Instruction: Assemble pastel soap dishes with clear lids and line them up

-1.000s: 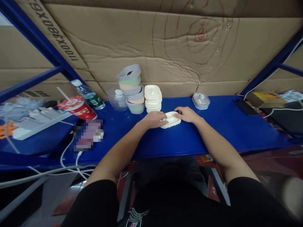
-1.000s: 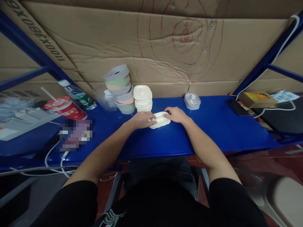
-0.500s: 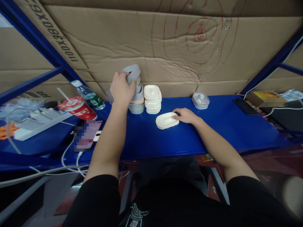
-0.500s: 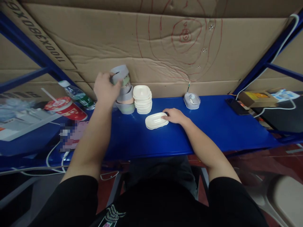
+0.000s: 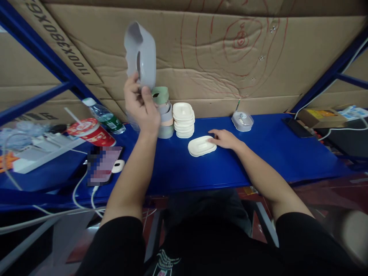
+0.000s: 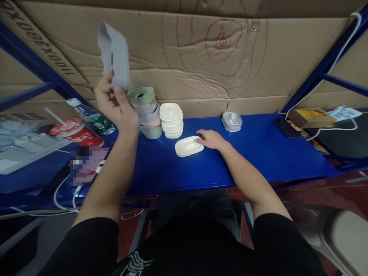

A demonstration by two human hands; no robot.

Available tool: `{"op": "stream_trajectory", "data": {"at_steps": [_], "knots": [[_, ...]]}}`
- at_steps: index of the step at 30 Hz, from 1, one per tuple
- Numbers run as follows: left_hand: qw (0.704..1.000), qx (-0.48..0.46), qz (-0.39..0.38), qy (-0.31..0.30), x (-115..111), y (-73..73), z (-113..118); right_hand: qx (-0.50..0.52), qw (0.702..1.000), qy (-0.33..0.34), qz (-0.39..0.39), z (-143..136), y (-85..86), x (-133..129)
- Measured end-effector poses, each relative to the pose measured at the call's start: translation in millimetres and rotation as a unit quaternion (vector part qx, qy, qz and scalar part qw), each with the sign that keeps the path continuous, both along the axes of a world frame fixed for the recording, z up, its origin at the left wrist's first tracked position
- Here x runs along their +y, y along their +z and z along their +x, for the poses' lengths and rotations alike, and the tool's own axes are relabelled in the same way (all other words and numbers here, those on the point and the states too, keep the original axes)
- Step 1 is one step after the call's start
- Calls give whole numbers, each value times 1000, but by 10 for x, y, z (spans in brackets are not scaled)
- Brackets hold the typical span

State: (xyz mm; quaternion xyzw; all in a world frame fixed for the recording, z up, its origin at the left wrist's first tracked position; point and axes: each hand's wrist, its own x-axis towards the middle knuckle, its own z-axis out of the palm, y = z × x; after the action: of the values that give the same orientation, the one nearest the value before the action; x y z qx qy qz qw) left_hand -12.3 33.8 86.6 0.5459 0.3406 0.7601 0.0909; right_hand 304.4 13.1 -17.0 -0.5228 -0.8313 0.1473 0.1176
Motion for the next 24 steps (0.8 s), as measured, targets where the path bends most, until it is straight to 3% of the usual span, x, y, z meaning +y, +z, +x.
{"op": "stream_trajectory", "data": {"at_steps": [2,4,7,9,11,14,17,18,20,22,24], "knots": [[997,-45,59,22,-172,-124,153,60,998,-8,23,-2,12,4],[997,-63,-25,-47,-350,-308,312,175,984,-19,38,-18,31,8],[965,-59,-159,-200,-547,-620,527,367,929,-34,19,-59,79,-2],[929,-64,-231,-282,-586,-795,623,424,904,-43,17,-84,119,-31],[902,-65,-284,-319,-556,-918,661,411,909,-54,35,-101,161,-79],[906,-27,-326,-267,-477,-998,610,293,952,-78,33,-124,219,-159],[921,163,-331,-124,-476,-966,500,99,988,-119,-17,-160,272,-214],[904,252,-339,-73,-496,-937,472,40,990,-134,-33,-173,289,-224],[835,408,-368,-2,-545,-871,443,-41,985,-158,-56,-195,321,-235],[767,500,-402,19,-582,-822,455,-83,978,-172,-81,-207,347,-236],[727,542,-422,10,-593,-808,490,-114,973,-175,-103,-210,355,-230]]}}
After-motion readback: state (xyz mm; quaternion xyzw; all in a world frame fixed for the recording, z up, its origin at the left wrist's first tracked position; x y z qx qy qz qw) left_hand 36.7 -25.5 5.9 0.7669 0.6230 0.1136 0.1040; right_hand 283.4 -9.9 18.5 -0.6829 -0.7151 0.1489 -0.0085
